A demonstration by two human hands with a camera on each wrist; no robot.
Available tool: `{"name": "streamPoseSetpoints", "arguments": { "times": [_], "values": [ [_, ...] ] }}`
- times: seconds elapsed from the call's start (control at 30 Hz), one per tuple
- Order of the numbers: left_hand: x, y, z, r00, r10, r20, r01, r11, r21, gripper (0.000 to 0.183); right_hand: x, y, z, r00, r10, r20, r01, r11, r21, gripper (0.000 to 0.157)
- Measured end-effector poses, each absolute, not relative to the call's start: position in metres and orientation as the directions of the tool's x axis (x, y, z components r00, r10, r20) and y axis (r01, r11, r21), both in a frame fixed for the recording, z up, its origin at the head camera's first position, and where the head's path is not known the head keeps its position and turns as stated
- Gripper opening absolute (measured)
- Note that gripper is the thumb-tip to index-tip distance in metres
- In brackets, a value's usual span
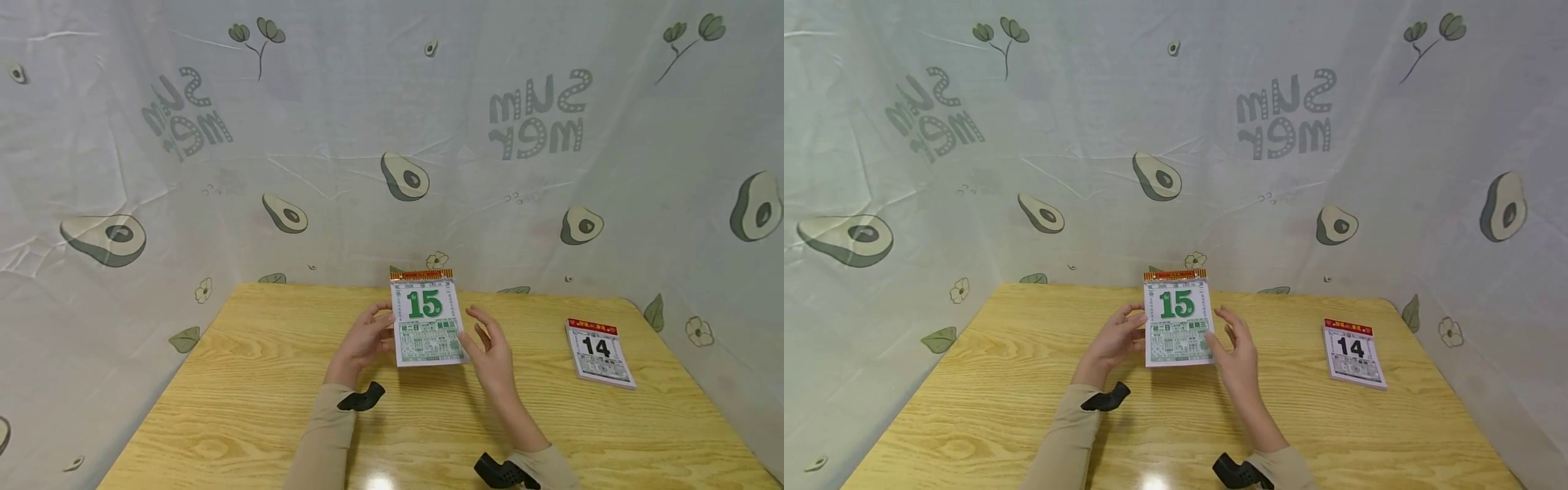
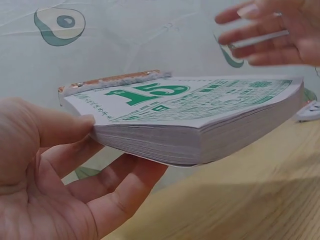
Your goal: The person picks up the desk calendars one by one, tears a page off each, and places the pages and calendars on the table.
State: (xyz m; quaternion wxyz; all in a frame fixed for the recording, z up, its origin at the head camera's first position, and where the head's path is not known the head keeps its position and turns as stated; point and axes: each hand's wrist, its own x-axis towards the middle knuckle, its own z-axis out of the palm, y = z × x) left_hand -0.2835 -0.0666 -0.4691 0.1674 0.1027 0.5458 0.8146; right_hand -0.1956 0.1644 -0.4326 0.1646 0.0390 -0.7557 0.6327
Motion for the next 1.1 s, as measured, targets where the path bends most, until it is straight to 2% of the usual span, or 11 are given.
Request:
{"name": "streamPoseSetpoints", "arguments": {
  "times": [0.17, 0.3, 0.43, 0.57, 0.83, 1.1],
  "values": [
    [-0.283, -0.068, -0.466, -0.93, 0.368, -0.005, -0.153, -0.374, 0.915, 0.021, -0.197, 0.156, -0.422, -0.873, 0.117, 0.473, -0.412, 0.339, -0.846, 0.041],
    [-0.283, -0.068, -0.466, -0.938, 0.346, -0.013, -0.151, -0.375, 0.915, 0.021, -0.2, 0.148, -0.42, -0.768, 0.059, 0.638, -0.543, 0.468, -0.697, 0.04],
    [-0.284, -0.068, -0.467, -0.944, 0.33, -0.028, -0.16, -0.378, 0.912, 0.02, -0.204, 0.139, -0.422, -0.645, -0.059, 0.762, -0.654, 0.557, -0.512, 0.041],
    [-0.285, -0.068, -0.468, -0.947, 0.32, -0.029, -0.158, -0.384, 0.91, 0.018, -0.205, 0.133, -0.427, -0.557, -0.197, 0.807, -0.72, 0.6, -0.35, 0.04],
    [-0.283, -0.066, -0.469, -0.95, 0.314, -0.011, -0.134, -0.375, 0.917, 0.017, -0.203, 0.122, -0.435, -0.523, -0.374, 0.766, -0.755, 0.621, -0.211, 0.033],
    [-0.282, -0.063, -0.469, -0.942, 0.336, 0.013, -0.12, -0.372, 0.921, 0.018, -0.202, 0.116, -0.443, -0.509, -0.453, 0.732, -0.768, 0.623, -0.149, 0.03]
  ]
}}
